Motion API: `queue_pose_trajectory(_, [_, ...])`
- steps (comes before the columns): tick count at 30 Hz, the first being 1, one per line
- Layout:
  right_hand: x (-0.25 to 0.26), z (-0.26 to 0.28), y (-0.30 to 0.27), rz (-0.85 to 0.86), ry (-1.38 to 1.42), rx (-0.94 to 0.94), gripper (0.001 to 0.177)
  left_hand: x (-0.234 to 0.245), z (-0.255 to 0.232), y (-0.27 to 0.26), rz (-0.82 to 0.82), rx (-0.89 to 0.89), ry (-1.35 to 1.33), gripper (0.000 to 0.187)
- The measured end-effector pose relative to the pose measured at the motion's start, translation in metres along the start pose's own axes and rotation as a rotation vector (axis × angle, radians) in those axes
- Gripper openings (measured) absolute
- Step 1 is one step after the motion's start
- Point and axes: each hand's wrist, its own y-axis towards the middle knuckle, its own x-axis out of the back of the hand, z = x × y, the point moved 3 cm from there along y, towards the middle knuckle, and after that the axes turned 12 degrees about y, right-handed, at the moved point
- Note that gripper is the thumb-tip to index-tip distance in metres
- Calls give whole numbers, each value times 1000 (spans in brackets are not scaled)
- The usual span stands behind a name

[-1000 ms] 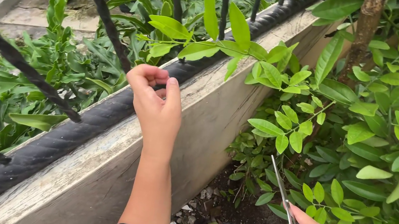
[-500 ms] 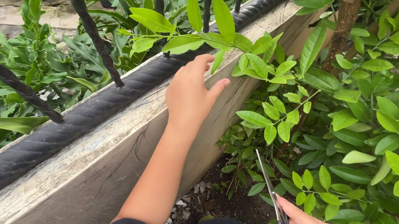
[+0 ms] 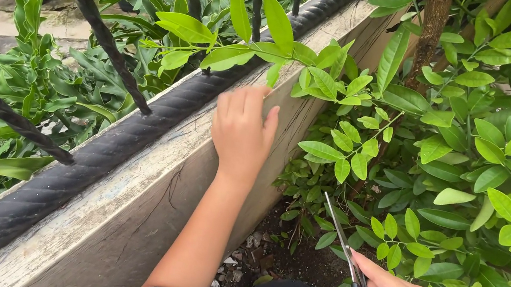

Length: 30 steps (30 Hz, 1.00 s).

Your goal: Using scissors to prune a small leafy plant in an outdoor backyard setting.

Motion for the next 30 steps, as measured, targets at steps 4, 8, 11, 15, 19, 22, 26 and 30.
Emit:
queue_pose_trajectory(4, [-18,35,9,-17,30,-36,66,-15,14,9,17,65,168,24])
queue_pose_trajectory(8, [-26,69,31,-63,32,-108,63,-26,22,2,10,19,197,11])
queue_pose_trajectory(11, [-27,70,56,-26,54,-101,62,-18,20,-1,-50,-90,159,11])
queue_pose_trajectory(15, [-34,76,82,0,102,-151,59,-10,22,-11,-97,-199,115,11])
queue_pose_trajectory(19, [-44,88,96,24,133,-176,55,-2,21,-27,-127,-292,70,12])
queue_pose_trajectory(22, [-48,91,107,39,117,-189,55,3,23,-45,-96,-288,31,15])
queue_pose_trajectory(26, [-54,100,122,63,72,-202,55,3,30,-63,-35,-228,6,13])
queue_pose_trajectory(30, [-64,111,137,77,17,-212,54,8,30,-61,-29,-206,-14,12])
